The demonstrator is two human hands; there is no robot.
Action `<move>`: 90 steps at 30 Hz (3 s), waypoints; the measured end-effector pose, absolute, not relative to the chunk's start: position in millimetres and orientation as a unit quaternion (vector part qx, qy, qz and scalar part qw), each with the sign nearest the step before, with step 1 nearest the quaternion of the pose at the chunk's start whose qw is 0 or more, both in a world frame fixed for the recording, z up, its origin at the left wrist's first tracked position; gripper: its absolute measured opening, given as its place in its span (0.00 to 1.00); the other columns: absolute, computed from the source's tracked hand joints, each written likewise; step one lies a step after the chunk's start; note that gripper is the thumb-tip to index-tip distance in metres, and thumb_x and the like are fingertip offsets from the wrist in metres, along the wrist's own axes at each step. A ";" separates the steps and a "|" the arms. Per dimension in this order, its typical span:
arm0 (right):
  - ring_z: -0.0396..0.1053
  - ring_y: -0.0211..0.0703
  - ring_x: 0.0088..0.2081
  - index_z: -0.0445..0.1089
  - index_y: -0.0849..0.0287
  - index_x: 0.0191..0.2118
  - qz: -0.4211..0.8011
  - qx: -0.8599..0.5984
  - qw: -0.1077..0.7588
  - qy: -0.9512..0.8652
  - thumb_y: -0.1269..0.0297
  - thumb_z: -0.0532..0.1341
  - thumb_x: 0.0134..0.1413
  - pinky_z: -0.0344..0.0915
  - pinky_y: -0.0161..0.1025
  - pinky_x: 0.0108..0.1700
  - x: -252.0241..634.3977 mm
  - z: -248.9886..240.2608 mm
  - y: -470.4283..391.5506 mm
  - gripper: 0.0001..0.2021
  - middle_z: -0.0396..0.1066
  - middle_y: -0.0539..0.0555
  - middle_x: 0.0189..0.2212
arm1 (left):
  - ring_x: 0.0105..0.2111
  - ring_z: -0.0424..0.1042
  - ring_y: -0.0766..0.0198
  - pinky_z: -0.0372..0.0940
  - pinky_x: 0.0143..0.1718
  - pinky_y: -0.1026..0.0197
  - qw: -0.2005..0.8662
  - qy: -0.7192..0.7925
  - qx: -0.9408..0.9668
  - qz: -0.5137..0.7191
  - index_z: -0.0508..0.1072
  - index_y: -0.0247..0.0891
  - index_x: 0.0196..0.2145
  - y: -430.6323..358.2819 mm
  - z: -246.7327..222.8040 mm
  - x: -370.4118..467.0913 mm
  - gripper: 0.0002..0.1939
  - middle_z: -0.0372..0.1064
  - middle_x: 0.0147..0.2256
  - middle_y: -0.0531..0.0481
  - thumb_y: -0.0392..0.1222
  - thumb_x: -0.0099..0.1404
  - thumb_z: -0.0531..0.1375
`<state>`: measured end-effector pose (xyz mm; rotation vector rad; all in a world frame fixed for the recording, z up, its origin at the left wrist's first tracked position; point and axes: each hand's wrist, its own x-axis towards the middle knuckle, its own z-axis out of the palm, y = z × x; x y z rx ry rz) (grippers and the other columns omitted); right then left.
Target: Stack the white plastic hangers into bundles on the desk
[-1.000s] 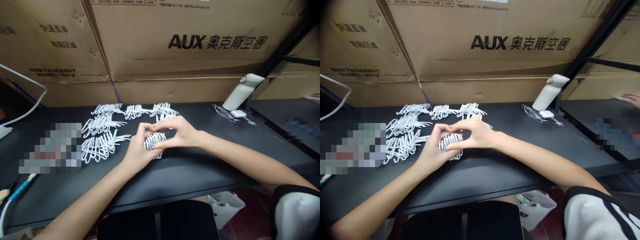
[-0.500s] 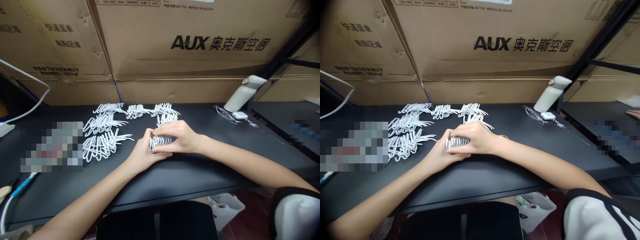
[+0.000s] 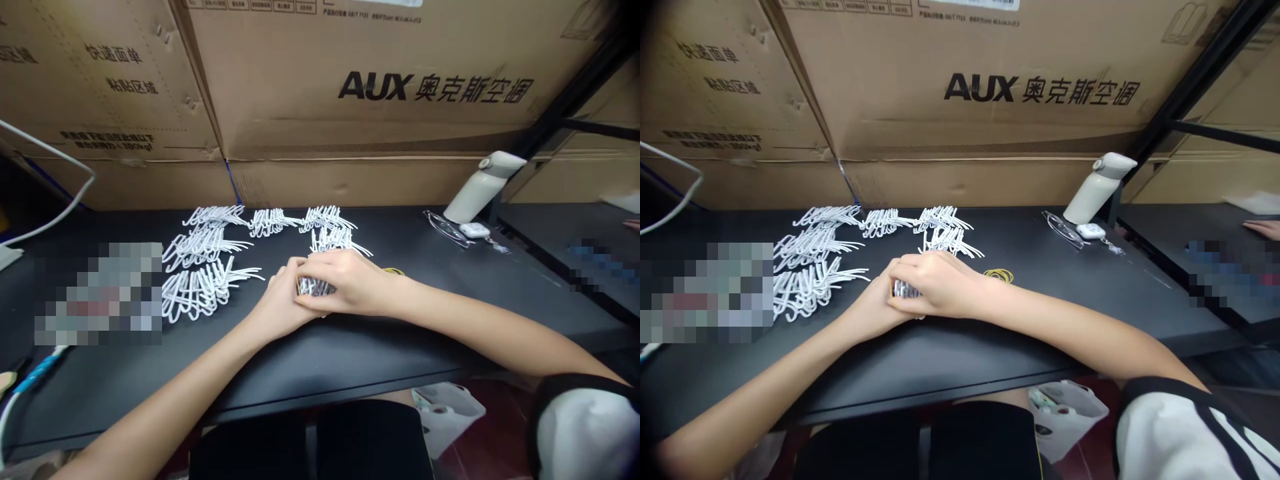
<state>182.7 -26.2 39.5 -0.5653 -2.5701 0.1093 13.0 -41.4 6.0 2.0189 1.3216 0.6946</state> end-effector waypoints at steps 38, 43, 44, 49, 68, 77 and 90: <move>0.69 0.45 0.41 0.72 0.60 0.33 0.110 -0.218 0.205 -0.948 0.67 0.61 0.56 0.65 0.41 0.44 223.1 73.2 -0.7 0.04 0.70 0.59 0.41 | 0.46 0.73 0.51 0.65 0.51 0.51 0.499 0.430 0.691 0.298 0.73 0.35 0.46 -37.3 16.0 5.8 0.23 0.75 0.46 0.44 0.50 0.56 0.65; 0.70 0.45 0.41 0.73 0.60 0.32 0.110 -0.212 0.205 -0.949 0.66 0.61 0.57 0.66 0.42 0.44 226.3 76.9 -1.3 0.05 0.71 0.58 0.41 | 0.47 0.73 0.49 0.65 0.52 0.47 0.560 0.410 0.647 0.315 0.73 0.34 0.47 -42.8 27.0 9.5 0.24 0.75 0.46 0.43 0.49 0.55 0.65; 0.70 0.45 0.41 0.73 0.60 0.33 0.111 -0.214 0.209 -0.948 0.66 0.61 0.57 0.66 0.42 0.44 226.8 79.1 -1.9 0.05 0.71 0.58 0.41 | 0.47 0.73 0.49 0.65 0.52 0.47 0.557 0.413 0.648 0.316 0.73 0.34 0.47 -43.6 29.3 9.7 0.24 0.75 0.46 0.43 0.48 0.55 0.65; 0.71 0.44 0.40 0.71 0.59 0.34 0.147 -0.264 0.256 -0.918 0.66 0.62 0.55 0.68 0.42 0.43 226.0 89.4 -7.6 0.03 0.73 0.56 0.39 | 0.45 0.74 0.52 0.68 0.50 0.50 0.511 0.427 0.664 0.339 0.74 0.36 0.47 -46.2 37.1 7.8 0.22 0.74 0.47 0.44 0.48 0.56 0.65; 0.70 0.34 0.23 0.64 0.60 0.41 0.357 -0.352 0.290 -0.815 0.65 0.54 0.62 0.66 0.30 0.23 226.1 86.4 -7.8 0.06 0.72 0.50 0.27 | 0.46 0.70 0.53 0.66 0.50 0.53 0.303 0.443 0.772 0.340 0.70 0.41 0.51 -58.1 39.2 0.5 0.19 0.71 0.46 0.45 0.47 0.62 0.60; 0.72 0.35 0.24 0.62 0.59 0.42 0.441 -0.322 0.195 -0.815 0.67 0.51 0.63 0.66 0.29 0.22 224.4 83.0 -6.2 0.05 0.70 0.48 0.25 | 0.42 0.71 0.58 0.69 0.41 0.59 0.263 0.426 0.799 0.334 0.71 0.43 0.48 -60.0 31.4 -0.1 0.15 0.70 0.44 0.47 0.44 0.63 0.59; 0.66 0.37 0.28 0.70 0.57 0.33 0.126 -0.228 0.279 -0.924 0.58 0.57 0.60 0.63 0.35 0.30 224.9 87.9 -10.7 0.10 0.69 0.52 0.28 | 0.43 0.74 0.52 0.74 0.40 0.53 0.554 0.461 0.587 0.369 0.71 0.39 0.52 -57.6 42.4 4.1 0.26 0.74 0.45 0.43 0.51 0.57 0.65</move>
